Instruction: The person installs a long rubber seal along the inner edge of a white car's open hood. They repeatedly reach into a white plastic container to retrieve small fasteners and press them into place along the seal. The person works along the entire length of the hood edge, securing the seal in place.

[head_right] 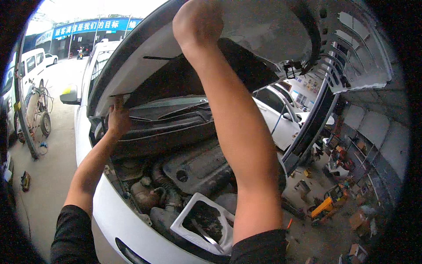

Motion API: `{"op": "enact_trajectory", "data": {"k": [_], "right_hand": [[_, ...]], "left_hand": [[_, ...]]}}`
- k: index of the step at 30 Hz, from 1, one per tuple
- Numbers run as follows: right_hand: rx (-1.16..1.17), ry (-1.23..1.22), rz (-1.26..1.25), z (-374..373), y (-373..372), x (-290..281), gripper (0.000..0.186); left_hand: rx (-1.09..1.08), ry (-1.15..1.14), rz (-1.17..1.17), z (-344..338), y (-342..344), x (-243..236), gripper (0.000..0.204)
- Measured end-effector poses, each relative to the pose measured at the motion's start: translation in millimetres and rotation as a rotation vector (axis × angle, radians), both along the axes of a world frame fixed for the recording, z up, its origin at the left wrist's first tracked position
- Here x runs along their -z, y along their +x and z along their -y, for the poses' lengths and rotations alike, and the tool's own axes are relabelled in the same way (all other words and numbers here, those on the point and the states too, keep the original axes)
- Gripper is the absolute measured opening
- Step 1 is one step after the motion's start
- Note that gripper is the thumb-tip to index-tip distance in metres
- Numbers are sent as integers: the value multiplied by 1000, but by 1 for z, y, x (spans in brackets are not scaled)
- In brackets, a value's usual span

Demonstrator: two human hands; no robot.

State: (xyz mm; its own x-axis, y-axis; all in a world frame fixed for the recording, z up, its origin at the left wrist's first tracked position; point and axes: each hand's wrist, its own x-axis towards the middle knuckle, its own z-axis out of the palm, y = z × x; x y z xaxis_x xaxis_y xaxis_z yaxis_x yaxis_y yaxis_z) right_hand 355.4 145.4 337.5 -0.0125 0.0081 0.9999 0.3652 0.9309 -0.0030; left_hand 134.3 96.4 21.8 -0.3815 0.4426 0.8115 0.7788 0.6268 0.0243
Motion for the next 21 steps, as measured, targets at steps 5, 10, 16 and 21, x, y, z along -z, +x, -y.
{"op": "enact_trajectory", "data": {"k": [5, 10, 16, 21], "right_hand": [[-36, 25, 21, 2, 11, 14, 29], [9, 8, 62, -4, 23, 21, 28], [119, 252, 111, -22, 50, 2, 21], [187, 344, 132, -28, 48, -10, 22]], "left_hand": [[-85, -97, -159, 0, -25, 12, 33], [27, -8, -294, 15, -37, 24, 31], [280, 51, -218, 40, 23, -13, 23], [492, 252, -238, 37, 108, -120, 17]]}}
